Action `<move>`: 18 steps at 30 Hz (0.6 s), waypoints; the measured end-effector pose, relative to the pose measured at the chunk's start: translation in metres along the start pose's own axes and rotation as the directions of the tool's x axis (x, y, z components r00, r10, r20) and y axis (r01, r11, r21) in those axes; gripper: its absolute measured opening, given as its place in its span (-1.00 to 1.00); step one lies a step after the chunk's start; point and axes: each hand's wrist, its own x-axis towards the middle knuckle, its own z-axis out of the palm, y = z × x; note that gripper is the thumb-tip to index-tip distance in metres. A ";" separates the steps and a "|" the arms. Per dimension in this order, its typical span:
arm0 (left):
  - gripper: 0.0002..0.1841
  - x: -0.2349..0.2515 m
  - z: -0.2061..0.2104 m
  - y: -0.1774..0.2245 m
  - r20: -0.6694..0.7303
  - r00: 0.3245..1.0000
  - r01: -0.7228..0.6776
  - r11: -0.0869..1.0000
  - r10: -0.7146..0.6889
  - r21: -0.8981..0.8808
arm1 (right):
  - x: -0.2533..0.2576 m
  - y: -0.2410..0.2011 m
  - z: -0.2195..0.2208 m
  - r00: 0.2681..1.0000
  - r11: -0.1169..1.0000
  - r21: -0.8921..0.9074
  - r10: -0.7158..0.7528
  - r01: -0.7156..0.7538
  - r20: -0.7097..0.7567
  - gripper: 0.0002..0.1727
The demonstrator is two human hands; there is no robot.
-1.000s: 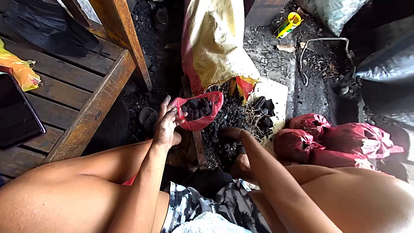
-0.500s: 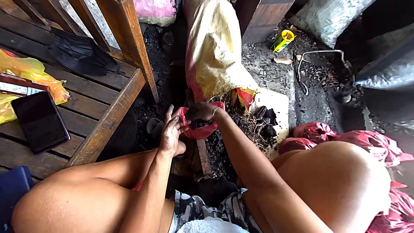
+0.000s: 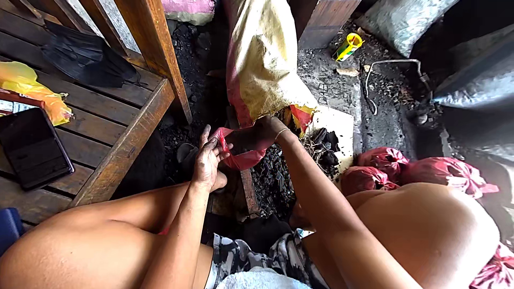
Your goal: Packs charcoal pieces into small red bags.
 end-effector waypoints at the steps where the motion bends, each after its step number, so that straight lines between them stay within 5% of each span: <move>1: -0.41 0.000 0.000 0.000 -0.001 1.000 0.000 1.000 0.000 0.005 | 0.000 0.000 0.000 1.000 0.999 0.031 -0.016 0.016 0.003 -0.72; 4: -0.41 0.000 -0.001 0.000 -0.003 1.000 0.003 1.000 -0.003 0.009 | 0.001 -0.002 0.001 0.996 0.974 0.208 -0.089 0.089 -0.010 -0.66; 8: -0.42 -0.001 -0.003 0.000 -0.017 1.000 0.013 1.000 -0.013 0.011 | 0.000 0.018 0.000 0.954 0.980 0.193 0.110 -0.056 -0.280 -0.57; 11: -0.41 0.001 -0.001 0.000 -0.017 1.000 0.027 0.999 -0.027 0.028 | -0.002 0.039 0.005 0.947 0.962 0.193 0.235 -0.195 -0.217 -0.27; 15: -0.42 0.001 -0.001 0.003 0.010 0.999 0.040 0.999 -0.040 0.031 | -0.009 0.048 0.005 0.975 0.961 0.258 0.146 -0.099 -0.169 -0.69; 18: -0.37 -0.001 -0.003 0.002 0.115 0.993 -0.036 0.999 0.035 0.013 | -0.018 0.042 -0.007 0.946 0.917 0.392 0.060 0.074 -0.318 -0.83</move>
